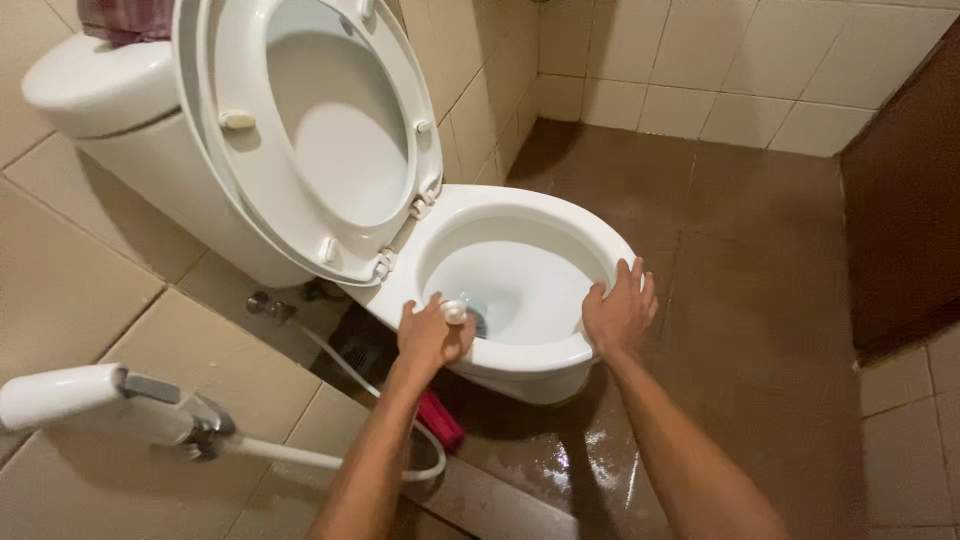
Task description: The person sprays a cleaning solution into the toilet bowl and then uses a toilet brush to scrub the interior surfaces. They repeatedly scrub the bowl and the rim area while standing in the bathroom.
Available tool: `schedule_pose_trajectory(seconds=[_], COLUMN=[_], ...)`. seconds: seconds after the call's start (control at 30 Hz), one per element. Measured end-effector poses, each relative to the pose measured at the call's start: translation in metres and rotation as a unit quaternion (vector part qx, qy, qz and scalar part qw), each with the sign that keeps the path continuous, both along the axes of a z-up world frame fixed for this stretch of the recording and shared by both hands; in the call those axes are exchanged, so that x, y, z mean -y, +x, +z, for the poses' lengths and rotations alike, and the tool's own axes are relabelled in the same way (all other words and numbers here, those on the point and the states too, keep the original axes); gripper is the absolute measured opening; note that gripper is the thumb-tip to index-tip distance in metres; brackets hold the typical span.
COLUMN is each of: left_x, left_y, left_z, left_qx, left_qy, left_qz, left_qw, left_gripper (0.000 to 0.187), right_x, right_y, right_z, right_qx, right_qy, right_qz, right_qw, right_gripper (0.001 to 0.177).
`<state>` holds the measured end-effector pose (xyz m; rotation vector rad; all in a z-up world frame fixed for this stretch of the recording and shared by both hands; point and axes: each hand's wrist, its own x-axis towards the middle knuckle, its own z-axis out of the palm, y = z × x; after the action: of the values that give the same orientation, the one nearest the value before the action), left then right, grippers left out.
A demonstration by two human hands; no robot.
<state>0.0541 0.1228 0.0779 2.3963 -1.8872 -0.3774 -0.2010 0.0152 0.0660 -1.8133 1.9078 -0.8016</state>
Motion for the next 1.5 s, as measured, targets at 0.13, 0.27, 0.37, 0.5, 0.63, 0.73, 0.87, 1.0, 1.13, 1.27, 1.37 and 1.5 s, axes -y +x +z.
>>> schedule_pose_trajectory(seconds=[0.13,0.27,0.37,0.5,0.63,0.73,0.87,1.0,1.13,1.27,1.37,1.5], left_x=[0.003,0.001,0.016,0.05,0.084,0.102,0.11,0.1,0.102,0.105,0.095,0.058], left_y=[0.0,0.009,0.027,0.04,0.038,0.025,0.02,0.029,0.031,0.022,0.03,0.036], left_z=[0.007,-0.012,-0.037,-0.045,-0.045,-0.046,-0.056,-0.081,-0.082,-0.045,-0.015,-0.003], left_qx=[0.1,0.165,0.206,0.13,0.089,0.054,0.081,0.055,0.051,0.14,0.154,0.156], left_qy=[0.059,-0.03,-0.211,-0.115,-0.132,-0.113,-0.051,-0.022,-0.09,-0.079,-0.137,-0.121], left_qz=[-0.003,-0.042,-0.076,-0.079,-0.077,-0.04,-0.08,-0.039,-0.08,-0.089,-0.102,-0.08], left_qw=[0.993,0.985,0.952,0.982,0.984,0.991,0.992,0.997,0.991,0.983,0.973,0.977], left_gripper=[0.034,0.032,0.042,0.04,0.045,0.032,0.026,0.03,0.028,0.021,0.019,0.016], right_x=[-0.004,-0.002,0.001,-0.001,-0.001,0.003,-0.001,0.001,0.003,0.002,0.006,0.004], right_y=[-0.002,-0.001,0.001,-0.001,0.002,0.005,0.0,0.003,0.002,0.0,0.0,-0.002], right_z=[0.001,0.004,0.001,0.002,0.004,0.001,-0.002,0.002,0.0,-0.004,-0.003,-0.005], right_qx=[0.002,0.001,-0.019,-0.013,-0.002,-0.011,0.0,-0.004,-0.007,-0.013,-0.024,-0.016], right_qy=[-0.015,0.02,0.008,-0.013,-0.015,0.0,-0.042,0.007,-0.031,-0.031,-0.005,-0.021], right_qz=[0.016,0.009,0.01,0.022,0.016,0.003,0.018,0.004,0.019,0.017,0.013,0.022], right_qw=[1.0,1.0,1.0,1.0,1.0,1.0,0.999,1.0,0.999,0.999,1.0,0.999], right_gripper=[0.062,0.064,0.064,0.064,0.064,0.065,0.062,0.065,0.064,0.063,0.065,0.066])
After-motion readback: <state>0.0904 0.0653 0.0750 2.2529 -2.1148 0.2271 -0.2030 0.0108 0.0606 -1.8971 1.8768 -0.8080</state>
